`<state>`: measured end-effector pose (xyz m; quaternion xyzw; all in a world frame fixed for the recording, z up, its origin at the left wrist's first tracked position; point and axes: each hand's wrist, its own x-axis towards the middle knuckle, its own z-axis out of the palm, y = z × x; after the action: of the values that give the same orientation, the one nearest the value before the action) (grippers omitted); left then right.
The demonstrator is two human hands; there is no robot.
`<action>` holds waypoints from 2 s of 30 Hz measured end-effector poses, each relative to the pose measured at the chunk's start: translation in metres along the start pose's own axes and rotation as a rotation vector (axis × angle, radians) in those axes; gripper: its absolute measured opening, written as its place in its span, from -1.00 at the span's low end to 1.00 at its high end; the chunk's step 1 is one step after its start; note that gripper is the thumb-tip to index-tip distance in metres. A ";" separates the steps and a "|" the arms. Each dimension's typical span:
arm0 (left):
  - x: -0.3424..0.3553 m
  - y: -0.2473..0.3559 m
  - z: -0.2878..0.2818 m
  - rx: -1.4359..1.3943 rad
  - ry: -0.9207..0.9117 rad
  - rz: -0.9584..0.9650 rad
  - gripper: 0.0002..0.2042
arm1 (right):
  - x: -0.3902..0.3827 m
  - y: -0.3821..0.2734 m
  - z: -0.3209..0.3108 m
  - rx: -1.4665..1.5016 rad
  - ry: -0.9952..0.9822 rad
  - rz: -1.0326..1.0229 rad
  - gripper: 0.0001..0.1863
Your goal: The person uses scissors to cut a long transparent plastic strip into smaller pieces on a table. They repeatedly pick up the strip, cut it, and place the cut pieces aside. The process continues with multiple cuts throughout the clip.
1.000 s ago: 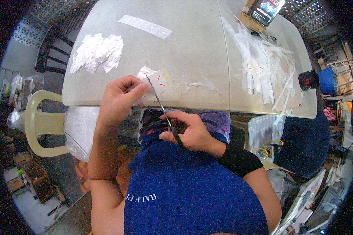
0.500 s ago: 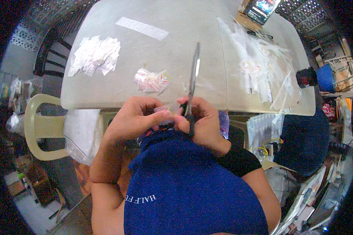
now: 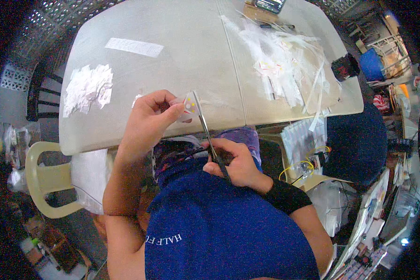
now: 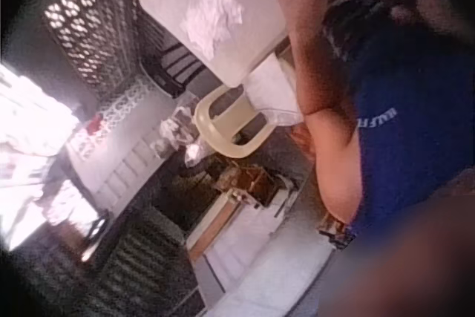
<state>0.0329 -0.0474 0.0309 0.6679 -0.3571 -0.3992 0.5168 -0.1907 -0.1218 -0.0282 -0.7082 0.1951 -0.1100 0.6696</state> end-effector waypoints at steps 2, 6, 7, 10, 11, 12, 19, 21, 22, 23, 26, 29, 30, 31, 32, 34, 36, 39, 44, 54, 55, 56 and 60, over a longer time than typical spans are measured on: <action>0.003 0.002 0.003 -0.032 -0.033 -0.031 -0.84 | -0.002 0.001 -0.002 -0.024 0.028 -0.024 -0.44; 0.005 0.005 0.007 -0.045 -0.070 -0.030 -0.86 | -0.003 0.004 -0.002 0.024 0.068 0.009 -0.42; 0.005 0.006 0.008 -0.053 -0.077 -0.030 -0.87 | -0.004 0.005 -0.002 0.016 0.072 0.011 -0.42; 0.007 0.007 0.010 -0.077 -0.082 -0.025 -0.89 | -0.004 0.007 -0.003 0.018 0.077 0.008 -0.42; 0.007 0.007 0.011 -0.085 -0.078 -0.022 -0.90 | -0.004 0.007 -0.003 0.026 0.078 0.006 -0.42; 0.008 0.007 0.012 -0.093 -0.080 -0.023 -0.90 | -0.004 0.007 -0.003 0.021 0.079 0.003 -0.42; 0.008 0.006 0.011 -0.079 -0.079 -0.042 -0.89 | -0.003 0.006 -0.001 -0.020 0.106 -0.006 -0.48; 0.008 0.004 0.011 -0.085 -0.077 -0.033 -0.88 | -0.002 0.007 0.000 -0.023 0.118 0.001 -0.51; 0.008 0.004 0.010 -0.096 -0.076 -0.025 -0.88 | -0.003 0.008 0.001 -0.015 0.121 0.019 -0.53; 0.008 0.003 0.009 -0.107 -0.074 -0.017 -0.87 | -0.003 0.009 0.001 -0.008 0.123 0.036 -0.55; 0.004 0.006 0.000 0.143 0.009 -0.052 -0.85 | -0.001 0.013 0.003 0.066 0.140 0.101 -0.56; -0.010 0.011 -0.019 0.541 0.137 -0.030 -0.80 | 0.000 0.016 0.001 0.194 0.171 0.125 -0.50; -0.012 0.011 -0.025 0.580 0.186 -0.039 -0.80 | 0.000 0.017 0.001 0.149 0.178 0.122 -0.51; -0.015 0.010 -0.031 0.622 0.236 -0.039 -0.79 | 0.000 0.017 0.000 0.131 0.185 0.113 -0.51; -0.017 0.009 -0.038 0.649 0.279 0.003 -0.78 | 0.001 0.018 0.000 0.121 0.193 0.103 -0.52; -0.012 0.001 -0.049 0.908 0.405 0.105 -0.78 | 0.001 0.018 -0.001 0.109 0.188 0.111 -0.52; 0.002 -0.008 -0.061 1.041 0.472 0.217 -0.78 | 0.002 0.018 -0.001 0.105 0.188 0.114 -0.51; 0.039 -0.020 -0.080 1.061 0.479 0.344 -0.76 | 0.000 0.017 -0.001 0.102 0.188 0.110 -0.51; 0.102 -0.034 -0.091 1.031 0.465 0.407 -0.69 | -0.004 0.014 0.001 0.188 0.174 0.147 -0.53; 0.137 -0.037 -0.113 0.747 0.501 0.378 -0.68 | -0.007 0.014 -0.003 0.126 0.267 0.127 -0.55; 0.133 -0.036 -0.114 0.778 0.457 0.364 -0.68 | -0.006 0.014 -0.004 0.124 0.270 0.132 -0.55; 0.130 -0.038 -0.112 0.875 0.417 0.381 -0.68 | -0.006 0.015 -0.005 0.146 0.267 0.159 -0.56; 0.116 -0.050 -0.101 1.153 0.377 0.278 -0.66 | -0.004 0.014 -0.006 0.127 0.229 0.132 -0.56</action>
<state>0.1770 -0.0991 -0.0224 0.8457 -0.5014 0.0540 0.1743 -0.1988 -0.1261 -0.0414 -0.6328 0.3092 -0.1580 0.6922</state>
